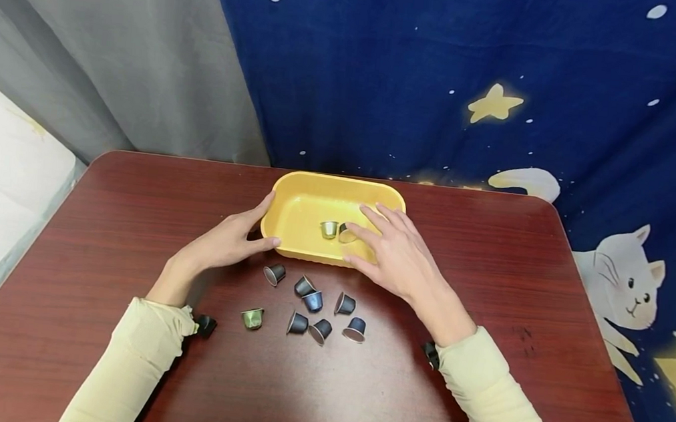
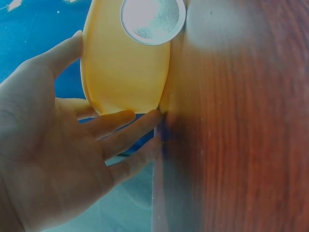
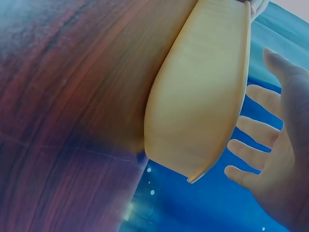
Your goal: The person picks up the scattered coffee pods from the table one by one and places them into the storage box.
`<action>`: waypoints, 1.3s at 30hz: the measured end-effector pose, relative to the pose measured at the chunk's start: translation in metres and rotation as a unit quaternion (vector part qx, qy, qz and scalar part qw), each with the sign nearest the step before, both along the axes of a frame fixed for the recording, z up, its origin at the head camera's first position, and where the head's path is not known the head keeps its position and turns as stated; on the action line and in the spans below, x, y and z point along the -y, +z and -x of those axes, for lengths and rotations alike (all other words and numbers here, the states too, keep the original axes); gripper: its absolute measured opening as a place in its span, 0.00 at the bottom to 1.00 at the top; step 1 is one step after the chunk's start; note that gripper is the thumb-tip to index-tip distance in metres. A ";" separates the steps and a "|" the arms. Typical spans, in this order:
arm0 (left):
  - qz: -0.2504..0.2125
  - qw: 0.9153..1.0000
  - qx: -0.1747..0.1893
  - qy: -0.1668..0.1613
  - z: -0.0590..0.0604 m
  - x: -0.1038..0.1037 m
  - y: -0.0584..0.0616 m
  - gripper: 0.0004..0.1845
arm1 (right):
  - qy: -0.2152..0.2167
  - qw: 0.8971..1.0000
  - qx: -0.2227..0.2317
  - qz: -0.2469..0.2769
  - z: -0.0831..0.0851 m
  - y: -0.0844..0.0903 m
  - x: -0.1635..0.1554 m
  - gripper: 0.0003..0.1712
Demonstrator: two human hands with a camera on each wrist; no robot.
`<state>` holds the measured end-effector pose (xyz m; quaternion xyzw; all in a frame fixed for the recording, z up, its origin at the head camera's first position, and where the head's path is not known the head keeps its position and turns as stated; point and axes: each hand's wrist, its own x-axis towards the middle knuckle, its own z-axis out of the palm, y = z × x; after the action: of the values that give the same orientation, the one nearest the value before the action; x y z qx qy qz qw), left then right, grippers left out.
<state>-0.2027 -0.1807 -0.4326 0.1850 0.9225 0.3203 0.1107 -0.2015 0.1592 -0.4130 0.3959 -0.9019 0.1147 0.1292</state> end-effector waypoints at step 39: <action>-0.004 1.000 0.001 0.001 0.000 0.001 -0.001 0.52 | 0.010 1.000 0.003 0.014 -0.043 -0.001 -0.021 0.39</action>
<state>-0.2024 -0.1818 -0.4333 0.1839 0.9213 0.3241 0.1107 -0.1587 0.1805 -0.4138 0.4026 -0.8967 0.1298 0.1308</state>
